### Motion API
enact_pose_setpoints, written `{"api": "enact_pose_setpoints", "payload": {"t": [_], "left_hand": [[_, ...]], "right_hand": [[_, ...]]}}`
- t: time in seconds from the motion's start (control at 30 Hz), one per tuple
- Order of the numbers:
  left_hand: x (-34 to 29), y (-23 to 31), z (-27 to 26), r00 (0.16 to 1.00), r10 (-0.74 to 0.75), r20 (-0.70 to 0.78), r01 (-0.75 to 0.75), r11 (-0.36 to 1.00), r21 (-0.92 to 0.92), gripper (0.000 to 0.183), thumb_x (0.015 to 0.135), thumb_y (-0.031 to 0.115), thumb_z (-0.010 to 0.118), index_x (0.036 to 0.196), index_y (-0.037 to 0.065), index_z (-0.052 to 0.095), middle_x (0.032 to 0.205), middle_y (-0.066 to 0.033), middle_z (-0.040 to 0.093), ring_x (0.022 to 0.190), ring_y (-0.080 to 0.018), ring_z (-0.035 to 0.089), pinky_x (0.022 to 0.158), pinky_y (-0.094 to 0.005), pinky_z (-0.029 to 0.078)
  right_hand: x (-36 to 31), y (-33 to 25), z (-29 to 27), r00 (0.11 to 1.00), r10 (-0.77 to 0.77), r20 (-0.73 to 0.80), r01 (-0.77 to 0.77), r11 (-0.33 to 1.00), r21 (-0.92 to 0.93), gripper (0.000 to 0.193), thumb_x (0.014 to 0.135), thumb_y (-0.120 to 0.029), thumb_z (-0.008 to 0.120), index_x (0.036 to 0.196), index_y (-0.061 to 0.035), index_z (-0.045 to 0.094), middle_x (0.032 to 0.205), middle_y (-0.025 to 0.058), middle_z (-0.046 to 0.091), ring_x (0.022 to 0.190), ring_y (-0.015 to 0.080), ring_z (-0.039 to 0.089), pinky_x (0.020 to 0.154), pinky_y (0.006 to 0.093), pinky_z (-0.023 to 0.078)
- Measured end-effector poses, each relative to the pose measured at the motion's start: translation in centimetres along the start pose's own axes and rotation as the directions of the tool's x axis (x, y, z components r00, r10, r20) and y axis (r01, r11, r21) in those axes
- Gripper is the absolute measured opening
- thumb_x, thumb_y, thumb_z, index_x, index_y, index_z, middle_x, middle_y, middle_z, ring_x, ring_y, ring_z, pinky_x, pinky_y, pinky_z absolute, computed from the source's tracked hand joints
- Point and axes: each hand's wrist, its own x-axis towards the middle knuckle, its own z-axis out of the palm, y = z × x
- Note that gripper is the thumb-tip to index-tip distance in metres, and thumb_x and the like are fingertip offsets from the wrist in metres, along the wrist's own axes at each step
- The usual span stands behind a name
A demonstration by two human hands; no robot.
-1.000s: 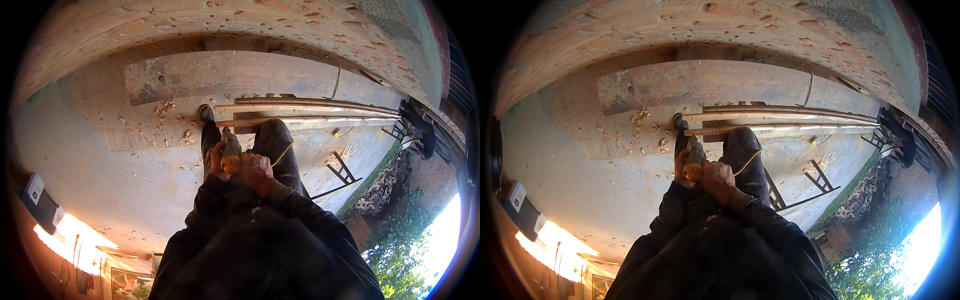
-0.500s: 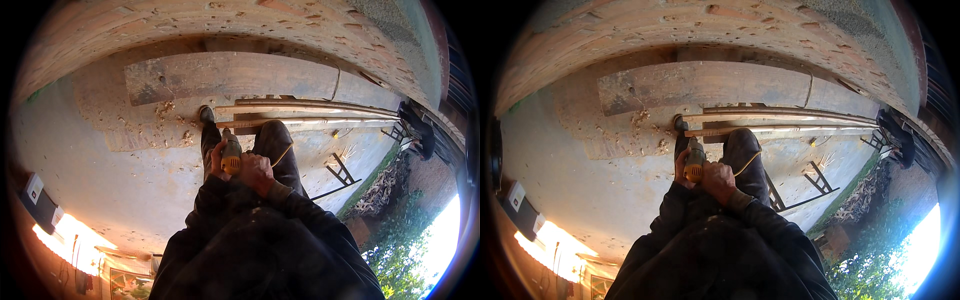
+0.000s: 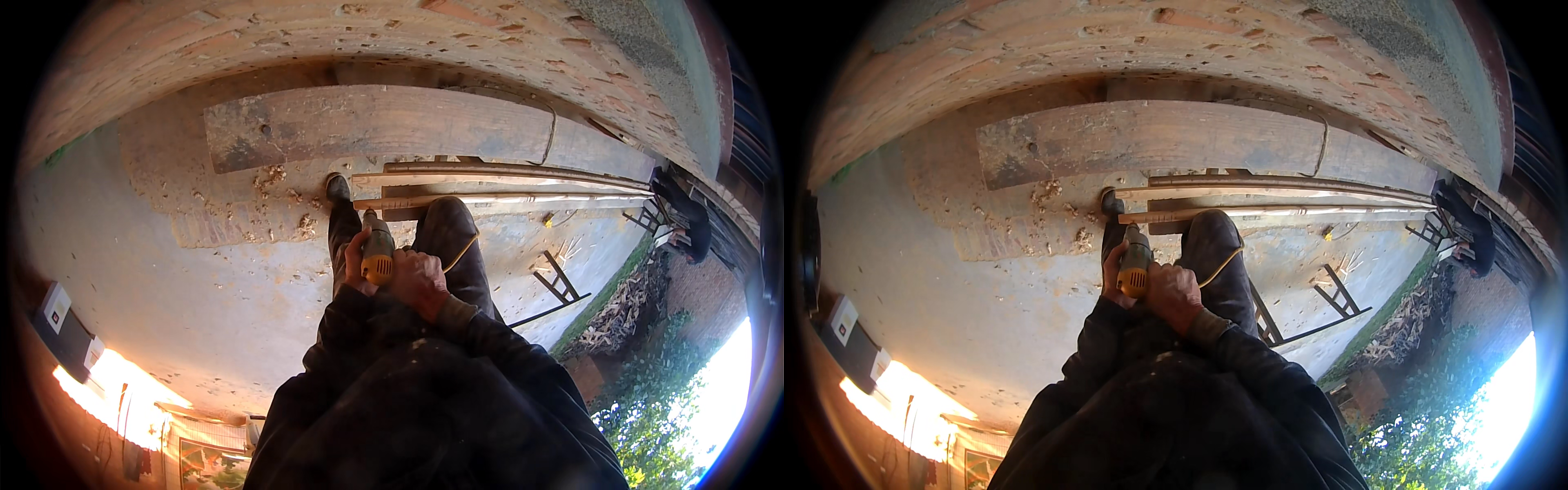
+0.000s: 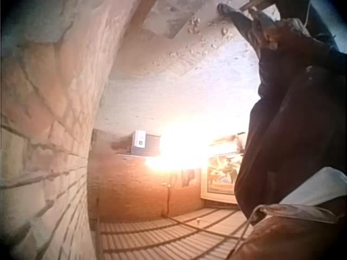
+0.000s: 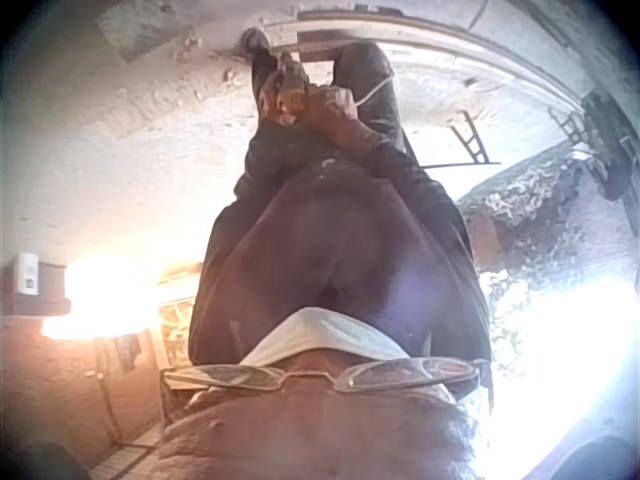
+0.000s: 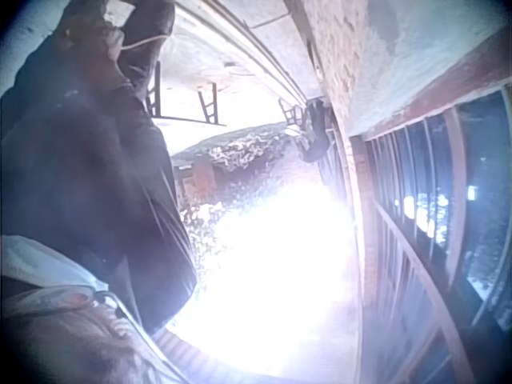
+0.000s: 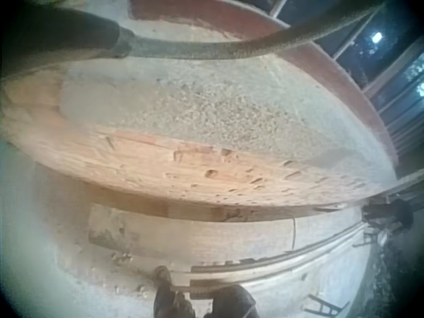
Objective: The person connects a power drill to a power cord using a yellow adapter and then uses the drill to make holes in wooden boards resting on a workbench at a cutting station.
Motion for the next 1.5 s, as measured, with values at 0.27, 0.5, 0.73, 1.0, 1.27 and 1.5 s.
{"api": "enact_pose_setpoints", "payload": {"t": [0.27,0.5,0.73,1.0,1.27,1.5], "left_hand": [[0.0,-0.1,0.0,1.000,-0.010,0.009,0.010,1.000,-0.019,0.046,0.093,0.047,0.065,0.112,0.006,0.065,0.097,-0.0092,0.071,0.088,-0.0243,0.070,0.081,-0.0369,0.058],[0.3,-0.2,-0.7,1.000,0.020,-0.002,-0.020,1.000,-0.011,0.047,0.093,0.048,0.065,0.114,0.006,0.064,0.098,-0.0095,0.071,0.090,-0.0243,0.070,0.083,-0.0374,0.058],[0.4,-0.1,-0.6,1.000,0.014,0.002,-0.014,1.000,0.004,0.047,0.092,0.048,0.066,0.114,0.006,0.064,0.098,-0.0096,0.071,0.090,-0.0244,0.070,0.083,-0.0374,0.058],[0.8,-0.2,-1.0,1.000,0.022,-0.006,-0.022,1.000,0.002,0.046,0.092,0.047,0.066,0.112,0.005,0.065,0.097,-0.0097,0.071,0.089,-0.0244,0.070,0.082,-0.0373,0.058],[0.8,-0.1,-0.7,0.999,0.031,-0.023,-0.031,0.999,0.007,0.048,0.092,0.048,0.065,0.112,0.005,0.064,0.096,-0.0100,0.071,0.088,-0.0245,0.070,0.081,-0.0376,0.058],[0.9,-0.1,-0.6,0.999,0.038,0.002,-0.038,0.999,-0.010,0.046,0.093,0.047,0.065,0.112,0.005,0.064,0.096,-0.0099,0.071,0.087,-0.0241,0.070,0.081,-0.0366,0.058]], "right_hand": [[0.1,0.2,0.3,1.000,-0.012,-0.008,0.012,1.000,0.002,0.029,0.085,-0.031,0.070,0.092,-0.0028,0.066,0.092,0.0191,0.071,0.085,0.0384,0.073,0.075,0.0511,0.057],[0.1,0.1,0.3,1.000,-0.003,0.005,0.003,1.000,-0.005,0.036,0.083,-0.036,0.073,0.093,-0.0015,0.066,0.092,0.0196,0.071,0.085,0.0384,0.073,0.076,0.0508,0.057],[-0.1,-0.1,-0.1,0.995,-0.076,-0.069,0.073,0.996,-0.041,0.022,0.089,-0.023,0.062,0.091,-0.0017,0.065,0.081,0.0197,0.070,0.076,0.0353,0.073,0.068,0.0469,0.058],[-0.1,-0.3,-0.7,0.996,-0.076,-0.054,0.073,0.996,-0.049,0.022,0.089,-0.023,0.062,0.091,-0.0017,0.065,0.082,0.0192,0.071,0.077,0.0346,0.074,0.068,0.0467,0.058],[0.0,0.1,0.0,0.992,-0.086,-0.088,0.083,0.996,-0.036,0.021,0.089,-0.022,0.063,0.091,-0.0019,0.065,0.081,0.0190,0.071,0.075,0.0346,0.073,0.068,0.0470,0.058],[0.5,0.2,0.0,0.997,-0.056,-0.044,0.056,0.998,-0.001,0.026,0.087,-0.027,0.066,0.092,-0.0016,0.066,0.085,0.0197,0.071,0.078,0.0364,0.073,0.070,0.0486,0.058]]}}
